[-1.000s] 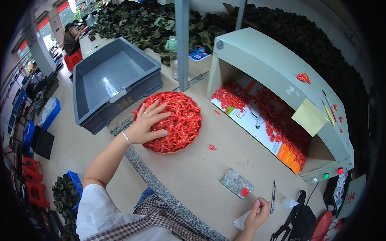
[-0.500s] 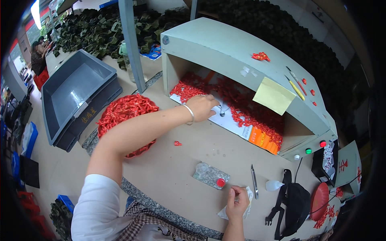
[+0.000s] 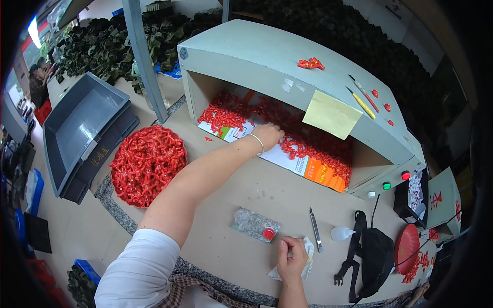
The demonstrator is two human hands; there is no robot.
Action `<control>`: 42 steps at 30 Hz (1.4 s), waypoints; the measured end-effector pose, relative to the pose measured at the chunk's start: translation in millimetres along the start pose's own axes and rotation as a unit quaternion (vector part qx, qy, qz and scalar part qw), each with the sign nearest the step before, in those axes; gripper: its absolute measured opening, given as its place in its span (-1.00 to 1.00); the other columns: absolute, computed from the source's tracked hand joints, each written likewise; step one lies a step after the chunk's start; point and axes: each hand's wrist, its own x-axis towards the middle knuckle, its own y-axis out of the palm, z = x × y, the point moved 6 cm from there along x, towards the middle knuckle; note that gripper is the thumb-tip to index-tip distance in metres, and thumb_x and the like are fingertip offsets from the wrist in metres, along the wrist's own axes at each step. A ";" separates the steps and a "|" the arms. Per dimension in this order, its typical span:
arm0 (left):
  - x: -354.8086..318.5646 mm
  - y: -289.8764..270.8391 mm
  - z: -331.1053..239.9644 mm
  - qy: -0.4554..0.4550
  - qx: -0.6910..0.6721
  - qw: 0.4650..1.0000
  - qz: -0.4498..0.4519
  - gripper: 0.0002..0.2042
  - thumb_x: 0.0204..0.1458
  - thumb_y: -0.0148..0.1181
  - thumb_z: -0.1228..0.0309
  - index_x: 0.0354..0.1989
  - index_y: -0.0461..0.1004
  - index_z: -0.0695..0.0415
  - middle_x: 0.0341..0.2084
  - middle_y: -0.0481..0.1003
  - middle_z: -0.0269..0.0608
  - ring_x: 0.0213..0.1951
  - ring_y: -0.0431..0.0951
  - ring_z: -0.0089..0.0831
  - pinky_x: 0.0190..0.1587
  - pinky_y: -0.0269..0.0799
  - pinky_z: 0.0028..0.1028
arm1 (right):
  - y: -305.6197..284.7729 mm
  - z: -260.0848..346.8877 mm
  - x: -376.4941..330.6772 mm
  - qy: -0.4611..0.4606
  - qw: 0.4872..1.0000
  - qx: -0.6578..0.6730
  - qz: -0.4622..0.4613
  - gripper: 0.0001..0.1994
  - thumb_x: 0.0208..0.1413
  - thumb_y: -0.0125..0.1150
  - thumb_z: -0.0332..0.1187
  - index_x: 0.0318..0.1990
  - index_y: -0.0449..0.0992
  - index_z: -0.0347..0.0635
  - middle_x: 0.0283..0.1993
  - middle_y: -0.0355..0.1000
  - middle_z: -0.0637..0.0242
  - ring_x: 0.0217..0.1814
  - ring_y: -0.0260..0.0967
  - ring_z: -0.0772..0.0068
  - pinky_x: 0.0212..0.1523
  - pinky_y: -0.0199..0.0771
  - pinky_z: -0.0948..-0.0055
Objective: The person assembles small plastic toy figures by attaching components together by hand.
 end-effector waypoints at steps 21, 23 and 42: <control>-271.4 -32.6 -87.3 -0.227 -0.836 0.480 0.142 -0.74 0.15 -0.17 0.40 -0.03 0.29 0.16 -0.29 0.42 -0.24 -0.29 0.45 -0.49 -0.24 0.38 -0.50 | 1.9 61.0 66.5 -0.087 0.995 -0.045 0.025 -0.95 -0.03 0.05 -0.58 -0.36 0.38 -0.32 -0.42 0.32 0.22 -0.47 0.27 0.40 -0.42 0.30 0.54; -277.3 -30.2 -85.0 -0.239 -0.848 0.453 0.134 -0.74 0.14 -0.18 0.41 -0.03 0.29 0.16 -0.30 0.42 -0.23 -0.29 0.45 -0.49 -0.24 0.38 -0.51 | 33.2 72.4 97.3 -0.141 0.987 -0.047 0.068 -0.94 -0.02 0.04 -0.57 -0.35 0.38 -0.32 -0.41 0.32 0.20 -0.44 0.30 0.35 -0.39 0.32 0.52; -286.0 -37.2 -79.9 -0.189 -0.849 0.459 0.179 -0.73 0.15 -0.15 0.37 -0.01 0.28 0.18 -0.25 0.42 -0.22 -0.25 0.46 -0.50 -0.19 0.39 -0.51 | 290.2 54.1 177.8 -0.333 0.864 -0.270 0.263 -0.78 -0.14 -0.03 -0.51 -0.26 0.40 -0.24 -0.25 0.31 0.14 -0.12 0.27 0.20 -0.19 0.37 0.31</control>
